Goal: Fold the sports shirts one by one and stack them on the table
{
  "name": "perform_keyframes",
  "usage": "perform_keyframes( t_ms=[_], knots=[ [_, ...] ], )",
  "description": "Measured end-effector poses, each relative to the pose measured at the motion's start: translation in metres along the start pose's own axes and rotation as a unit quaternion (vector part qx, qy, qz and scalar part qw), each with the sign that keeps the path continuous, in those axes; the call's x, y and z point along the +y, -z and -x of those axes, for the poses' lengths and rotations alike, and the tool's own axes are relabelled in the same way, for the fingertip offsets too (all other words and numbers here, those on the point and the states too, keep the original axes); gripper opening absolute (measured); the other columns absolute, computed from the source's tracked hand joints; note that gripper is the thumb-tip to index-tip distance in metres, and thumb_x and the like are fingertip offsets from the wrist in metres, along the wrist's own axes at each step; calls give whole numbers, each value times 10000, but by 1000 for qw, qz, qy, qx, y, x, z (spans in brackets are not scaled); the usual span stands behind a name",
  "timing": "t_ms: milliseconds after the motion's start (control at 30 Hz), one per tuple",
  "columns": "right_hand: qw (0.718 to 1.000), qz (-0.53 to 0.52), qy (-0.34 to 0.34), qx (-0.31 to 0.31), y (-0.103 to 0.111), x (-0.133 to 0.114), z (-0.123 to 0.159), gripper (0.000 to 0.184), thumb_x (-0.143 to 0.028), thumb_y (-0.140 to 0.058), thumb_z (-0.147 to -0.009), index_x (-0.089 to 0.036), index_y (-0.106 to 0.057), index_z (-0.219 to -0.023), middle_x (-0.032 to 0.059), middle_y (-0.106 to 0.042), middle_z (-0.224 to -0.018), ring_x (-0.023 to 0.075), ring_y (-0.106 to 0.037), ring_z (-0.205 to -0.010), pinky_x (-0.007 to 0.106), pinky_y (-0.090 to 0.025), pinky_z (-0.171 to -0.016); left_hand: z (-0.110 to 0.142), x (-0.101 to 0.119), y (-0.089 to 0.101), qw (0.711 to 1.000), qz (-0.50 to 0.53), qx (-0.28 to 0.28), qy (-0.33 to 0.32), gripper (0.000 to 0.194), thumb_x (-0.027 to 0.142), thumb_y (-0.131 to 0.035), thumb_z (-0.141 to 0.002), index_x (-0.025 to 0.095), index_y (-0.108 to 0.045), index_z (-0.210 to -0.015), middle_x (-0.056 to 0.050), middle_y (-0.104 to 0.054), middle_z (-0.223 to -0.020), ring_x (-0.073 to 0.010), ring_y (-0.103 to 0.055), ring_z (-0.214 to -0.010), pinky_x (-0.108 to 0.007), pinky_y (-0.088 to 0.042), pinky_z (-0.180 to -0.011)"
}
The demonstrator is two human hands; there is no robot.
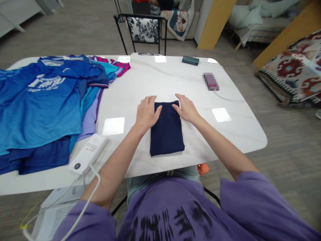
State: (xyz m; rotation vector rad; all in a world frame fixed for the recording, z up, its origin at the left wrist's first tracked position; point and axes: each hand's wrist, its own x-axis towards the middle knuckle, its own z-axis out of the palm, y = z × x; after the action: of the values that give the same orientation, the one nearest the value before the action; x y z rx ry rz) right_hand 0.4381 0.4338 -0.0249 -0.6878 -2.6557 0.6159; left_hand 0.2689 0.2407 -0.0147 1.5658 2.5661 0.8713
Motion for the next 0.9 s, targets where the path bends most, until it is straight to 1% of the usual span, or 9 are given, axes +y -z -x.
perform_keyframes(
  t_ms=[133,300,400,500,567,633,700,767,900],
  knots=[
    [995,49,34,-82,-32,4,23,707,-513,-437,-1188,-200,-436,-1821,131,-343,-1904,345,-298,-1790,614,-198,-1480,33,-1,-34,992,-39,-89,-80,759,569,-485,-1169,179,-405,-1815,-168,-320,-1920,-400,-194,-1812,-628,-183,-1462],
    [992,71,34,-100,-47,4,36,761,-546,-413,-1182,-203,-357,-1859,128,-258,-1935,356,-212,-1815,660,-94,-1485,46,-6,-54,988,-62,-124,-63,803,606,-422,-1181,160,-341,-1844,-168,-261,-1940,-391,-153,-1825,-673,-103,-1465],
    [996,80,-25,-33,-43,4,40,815,-612,-472,-1154,-172,-387,-1835,205,-372,-1873,423,-342,-1747,677,-261,-1438,53,5,-40,989,-79,-102,-71,782,584,-465,-1174,154,-380,-1821,-210,-288,-1922,-429,-187,-1805,-718,-84,-1439],
    [989,71,-128,24,-34,10,39,828,-695,-540,-1111,-111,-546,-1699,306,-558,-1656,488,-582,-1526,685,-478,-1281,83,31,-13,985,-64,-100,-124,746,587,-657,-1099,156,-540,-1696,-251,-524,-1744,-449,-453,-1637,-645,-322,-1346],
    [984,49,-173,8,-28,15,32,730,-745,-565,-1089,-142,-703,-1477,280,-661,-1479,466,-695,-1351,661,-554,-1190,110,50,1,975,-49,-134,-172,646,562,-773,-1033,167,-655,-1530,-213,-680,-1504,-402,-626,-1380,-555,-479,-1163],
    [982,27,-186,-35,-25,17,22,613,-761,-596,-1075,-194,-756,-1245,224,-725,-1344,420,-746,-1221,608,-605,-1113,135,64,7,961,-46,-168,-213,533,500,-810,-1012,177,-696,-1420,-162,-729,-1339,-357,-668,-1199,-501,-515,-1010],
    [983,18,-171,-67,-23,14,11,475,-678,-645,-1079,-222,-727,-1184,175,-765,-1264,382,-759,-1154,555,-623,-1057,151,70,5,954,-65,-168,-239,412,382,-774,-1039,184,-710,-1394,-136,-746,-1273,-332,-673,-1132,-483,-508,-943],
    [986,15,-148,-78,-24,8,5,346,-543,-653,-1099,-239,-678,-1261,138,-790,-1234,359,-764,-1122,514,-623,-1018,158,69,-4,953,-93,-137,-252,303,248,-699,-1069,187,-735,-1363,-121,-766,-1224,-313,-680,-1094,-468,-497,-903],
    [991,-8,-109,-75,-19,12,9,295,-439,-583,-1145,-268,-588,-1386,103,-808,-1257,326,-765,-1119,455,-605,-1003,148,77,-29,945,-102,-97,-295,222,133,-611,-1103,184,-784,-1232,-91,-786,-1091,-261,-690,-977,-413,-489,-826]
  ],
)
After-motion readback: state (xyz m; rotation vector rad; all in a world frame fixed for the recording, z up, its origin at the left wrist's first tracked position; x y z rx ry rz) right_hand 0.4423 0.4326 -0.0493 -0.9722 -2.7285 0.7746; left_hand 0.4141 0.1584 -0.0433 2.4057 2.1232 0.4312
